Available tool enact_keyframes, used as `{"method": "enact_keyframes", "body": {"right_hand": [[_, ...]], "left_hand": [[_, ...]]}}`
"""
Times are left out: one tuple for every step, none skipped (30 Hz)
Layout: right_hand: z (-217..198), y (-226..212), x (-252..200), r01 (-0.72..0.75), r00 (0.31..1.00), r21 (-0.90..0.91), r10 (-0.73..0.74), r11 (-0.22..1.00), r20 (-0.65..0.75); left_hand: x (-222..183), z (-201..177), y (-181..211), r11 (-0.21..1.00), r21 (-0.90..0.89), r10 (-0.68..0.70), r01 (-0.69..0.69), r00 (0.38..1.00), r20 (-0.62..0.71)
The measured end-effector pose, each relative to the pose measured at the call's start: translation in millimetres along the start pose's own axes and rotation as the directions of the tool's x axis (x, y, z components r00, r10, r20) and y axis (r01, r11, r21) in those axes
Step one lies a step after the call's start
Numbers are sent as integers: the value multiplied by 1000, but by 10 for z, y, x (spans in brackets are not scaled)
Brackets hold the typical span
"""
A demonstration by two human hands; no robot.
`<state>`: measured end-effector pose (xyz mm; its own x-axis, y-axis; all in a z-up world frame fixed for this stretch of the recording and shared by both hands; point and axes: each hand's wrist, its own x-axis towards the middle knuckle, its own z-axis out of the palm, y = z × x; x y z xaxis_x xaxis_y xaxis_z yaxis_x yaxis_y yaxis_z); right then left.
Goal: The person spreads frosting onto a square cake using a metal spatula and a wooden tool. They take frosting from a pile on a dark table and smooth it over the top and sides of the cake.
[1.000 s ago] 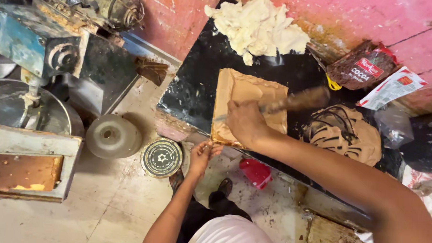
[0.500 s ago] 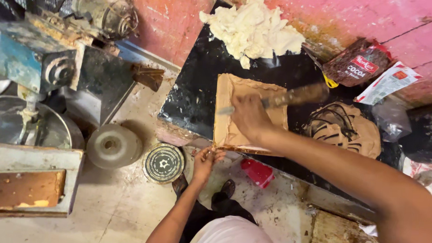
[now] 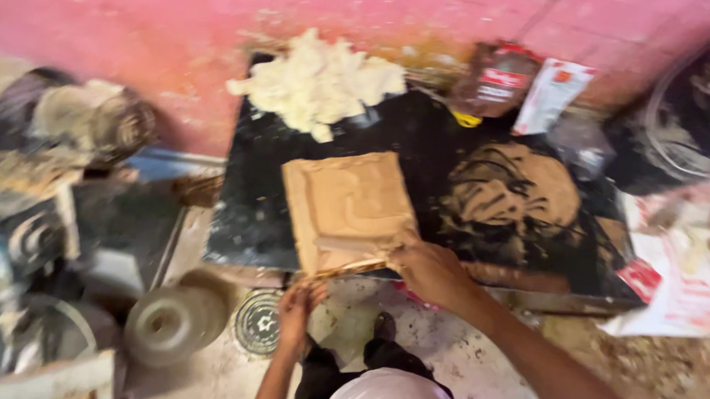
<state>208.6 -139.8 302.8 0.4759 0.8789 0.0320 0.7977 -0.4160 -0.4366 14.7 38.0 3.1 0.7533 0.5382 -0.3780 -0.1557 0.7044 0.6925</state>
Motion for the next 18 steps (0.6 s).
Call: {"method": "enact_keyframes", "body": {"right_hand": [[31,246,-170,-150,988,67,152,986,-23],[85,503,-374,-303,950,142,311,942,-37],[167,775,-569,-401,900,176,422,899,-110],[279,1045,-776,-494,828,218,532,841,-176],[378,1326,-975,-576,738,267,632,773,-236],[459,1605,-1139,-565,719,238,613,790,-328],[522,1860,-1305,-556,696,205,586,805,-415],[583,2089,-1444,-539,676,174,546,824,-495],[601,2302,-1581,-575,643,162,566,802,-516],[597,2528,-1615,-601,618,153,577,785,-534],[581,2729,-1619,-626,592,144,587,766,-552],[560,2902,-1605,-659,571,167,633,733,-523],[527,3051,-1566,-691,548,189,676,698,-492],[475,3181,-1514,-717,533,201,711,667,-459],[466,3284,-1459,-646,606,167,633,745,-481],[469,3356,-1438,-568,672,130,549,813,-497],[476,3378,-1432,-482,729,93,458,871,-509],[469,3397,-1420,-446,754,153,462,882,-467]], "left_hand": [[9,-52,-6,1000,10,-20,20,1000,-23],[38,-83,-3,998,24,-49,50,998,-43],[57,-117,13,998,34,-59,60,997,-51],[63,-150,23,998,43,-52,55,997,-58],[82,-175,45,997,56,-41,44,997,-61],[34,-211,68,998,65,-23,28,997,-74],[-30,-220,68,997,66,-22,28,995,-93],[13,-199,92,997,70,-15,22,995,-100],[30,-152,80,997,67,-20,28,993,-115],[28,-134,101,998,63,-14,23,991,-137],[20,-120,131,998,59,-8,18,987,-159],[4,-101,144,999,53,8,0,987,-159],[7,-79,155,999,47,25,-18,987,-160],[-7,-56,135,999,33,45,-40,985,-166],[-10,-46,136,997,48,61,-53,982,-180],[-28,-36,129,996,64,75,-63,978,-196],[-52,-24,117,994,80,88,-73,973,-212],[-30,3,114,993,86,102,-84,969,-224]]}}
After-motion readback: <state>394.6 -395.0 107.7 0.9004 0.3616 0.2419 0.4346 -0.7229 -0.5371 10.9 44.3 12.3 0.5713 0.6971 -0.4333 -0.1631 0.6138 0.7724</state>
